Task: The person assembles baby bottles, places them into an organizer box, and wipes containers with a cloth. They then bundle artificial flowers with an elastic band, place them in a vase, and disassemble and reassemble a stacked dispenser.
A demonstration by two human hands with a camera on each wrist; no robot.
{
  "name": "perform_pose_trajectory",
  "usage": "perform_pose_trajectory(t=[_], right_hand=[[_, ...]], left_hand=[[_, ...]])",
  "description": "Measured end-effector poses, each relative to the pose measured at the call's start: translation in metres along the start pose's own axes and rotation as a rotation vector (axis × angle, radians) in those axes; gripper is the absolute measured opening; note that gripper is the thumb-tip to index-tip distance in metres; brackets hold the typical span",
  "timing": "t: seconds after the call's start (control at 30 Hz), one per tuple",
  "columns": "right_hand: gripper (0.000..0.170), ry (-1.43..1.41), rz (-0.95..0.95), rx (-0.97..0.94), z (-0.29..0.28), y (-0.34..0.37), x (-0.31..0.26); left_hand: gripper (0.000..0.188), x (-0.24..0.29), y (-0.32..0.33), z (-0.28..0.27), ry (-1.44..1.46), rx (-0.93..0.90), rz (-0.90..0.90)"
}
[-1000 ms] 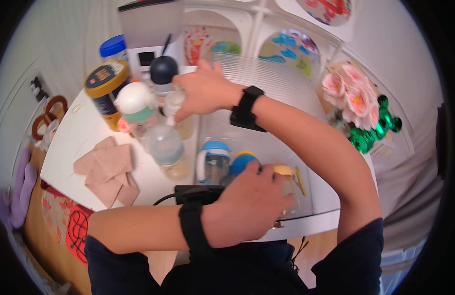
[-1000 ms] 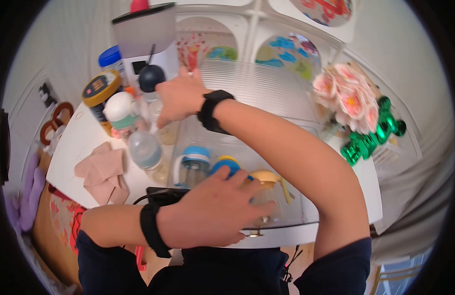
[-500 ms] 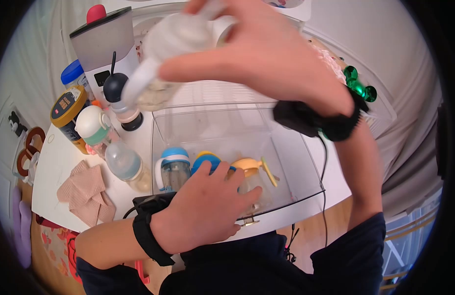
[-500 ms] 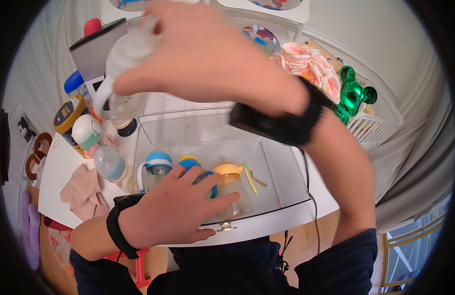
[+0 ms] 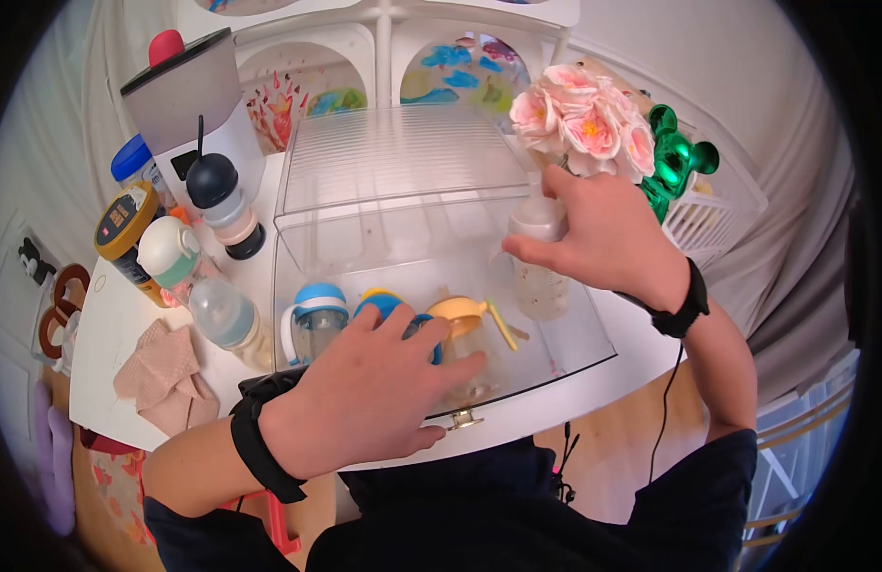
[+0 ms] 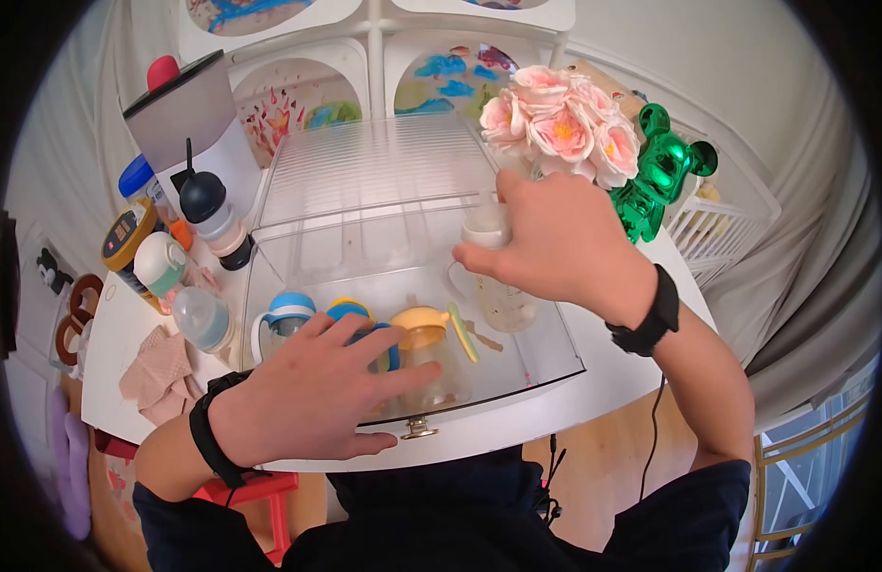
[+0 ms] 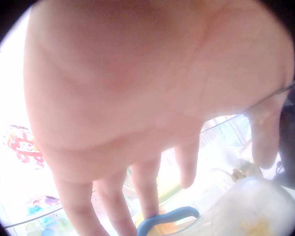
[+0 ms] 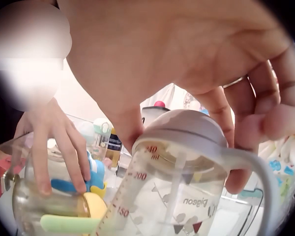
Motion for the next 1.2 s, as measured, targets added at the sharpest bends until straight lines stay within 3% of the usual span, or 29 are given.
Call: perform_pose_trajectory(t=[0.07, 0.3, 0.4, 0.47, 0.7, 0.8, 0.93, 1.03, 1.2], right_hand=[[0.065, -0.014, 0.057, -0.085, 0.013, -0.004, -0.001], [0.067, 0.165, 0.033, -0.068, 0.029, -0.021, -0.004], [0.056, 0.169, 0.006, -0.153, 0.034, -0.023, -0.012], [0.054, 0.21, -0.112, -0.167, 0.05, -0.018, -0.019], [0.057, 0.237, -0.1, -0.629, 0.054, -0.023, -0.014], [0.058, 0.275, -0.144, -0.737, 0.057, -0.015, -0.015], [0.056, 0.235, -0.136, -0.701, 0.065, -0.007, -0.009], [0.057, 0.203, -0.242, -0.593, 0.064, -0.002, -0.003], [0.04, 0.097, -0.343, -0.496, 0.06, 0.015, 0.007]], left_hand=[[0.076, -0.001, 0.0, 0.0, -0.004, -0.005, -0.008], [0.077, 0.0, -0.001, -0.003, 0.003, -0.038, -0.007], [0.077, 0.0, -0.001, -0.003, -0.011, -0.02, -0.004], [0.078, 0.0, -0.002, -0.004, -0.008, -0.019, -0.014], [0.077, 0.0, 0.001, -0.003, 0.002, -0.026, -0.017], [0.077, -0.001, 0.001, -0.002, -0.005, 0.01, -0.018], [0.078, -0.001, 0.001, 0.0, 0.013, -0.005, -0.008], [0.079, -0.001, 0.002, 0.0, 0.006, -0.004, -0.013], [0.08, -0.002, 0.003, 0.002, 0.003, 0.002, -0.02]])
Point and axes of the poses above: each hand's wrist, its own y-axis away from the middle knuckle, its own z-axis out of the palm, x = y × z, the point moved 2 cm from there along -y, towards the middle knuckle, and after that the axes turned 3 degrees about -y, right-handed, at the moved point
